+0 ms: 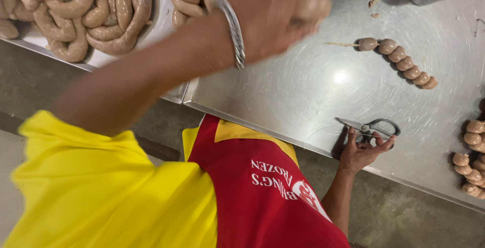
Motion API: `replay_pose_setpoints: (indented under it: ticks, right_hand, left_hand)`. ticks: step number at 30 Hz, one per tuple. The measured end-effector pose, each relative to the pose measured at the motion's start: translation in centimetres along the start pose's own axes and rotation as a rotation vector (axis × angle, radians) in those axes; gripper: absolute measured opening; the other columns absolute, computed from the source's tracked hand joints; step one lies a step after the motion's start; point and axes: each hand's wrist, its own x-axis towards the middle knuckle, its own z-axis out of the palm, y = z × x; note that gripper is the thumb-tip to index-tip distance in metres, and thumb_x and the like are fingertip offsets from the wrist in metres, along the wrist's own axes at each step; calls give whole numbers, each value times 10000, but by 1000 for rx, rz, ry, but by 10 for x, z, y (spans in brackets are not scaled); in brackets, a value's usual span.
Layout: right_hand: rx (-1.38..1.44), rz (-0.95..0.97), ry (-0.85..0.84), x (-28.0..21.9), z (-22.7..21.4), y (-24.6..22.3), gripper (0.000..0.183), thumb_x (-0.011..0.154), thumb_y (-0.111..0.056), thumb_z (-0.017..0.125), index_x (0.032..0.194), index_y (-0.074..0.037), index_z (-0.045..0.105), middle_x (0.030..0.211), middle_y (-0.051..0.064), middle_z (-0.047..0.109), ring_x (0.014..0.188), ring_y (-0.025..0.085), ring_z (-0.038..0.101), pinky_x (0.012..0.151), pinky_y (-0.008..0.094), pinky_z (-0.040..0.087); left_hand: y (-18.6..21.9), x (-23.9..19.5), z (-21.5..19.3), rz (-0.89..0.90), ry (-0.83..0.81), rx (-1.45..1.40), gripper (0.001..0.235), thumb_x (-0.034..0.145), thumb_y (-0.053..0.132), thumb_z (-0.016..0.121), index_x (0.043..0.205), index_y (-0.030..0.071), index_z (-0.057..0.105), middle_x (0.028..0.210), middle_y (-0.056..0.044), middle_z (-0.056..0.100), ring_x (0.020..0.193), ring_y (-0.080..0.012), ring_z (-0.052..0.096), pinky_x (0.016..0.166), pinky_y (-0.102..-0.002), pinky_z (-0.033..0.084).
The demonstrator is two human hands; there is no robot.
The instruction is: The person ties a long casing filled with meat into individual sausage links by hand and with string, using scissors to cut the excess string.
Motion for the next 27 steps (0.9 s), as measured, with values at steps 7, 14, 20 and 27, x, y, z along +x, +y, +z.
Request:
replay_pose_setpoints:
  ticks: [7,14,20,27]
  right_hand:
    - [-10,-113,0,-1,2,4,1087,985,-203,964,1654,-94,114,1664,225,339,1337,240,553,728,263,525]
    - [2,-48,-15,1,3,13,1141,962,-246,971,1716,-106,126,1599,211,421,1251,221,593,746,252,528]
    - [19,-218,31,-2,0,7,1049,989,-123,937,1650,-73,124,1615,259,372,1289,262,573,719,263,535]
    - [24,31,25,-1,-2,0,1096,956,-177,938,1704,-95,140,1430,137,582,756,123,493,670,254,487]
  left_hand:
    - [-59,-101,133,-417,-219,-238,706,862,428,802,1339,13,487,1389,-223,505,1244,-357,561,1047,-492,479]
    - [-173,-81,161,-1065,127,-145,971,823,545,796,1405,-100,362,1345,-353,475,1215,-479,517,1036,-480,429]
    - [-232,-21,178,-1165,-142,64,617,857,579,681,1270,121,655,1339,-230,588,1269,-446,532,1048,-513,453]
    - [-236,-15,179,-1344,-48,55,697,720,451,778,1304,121,590,1358,-244,535,1262,-416,521,1007,-482,452]
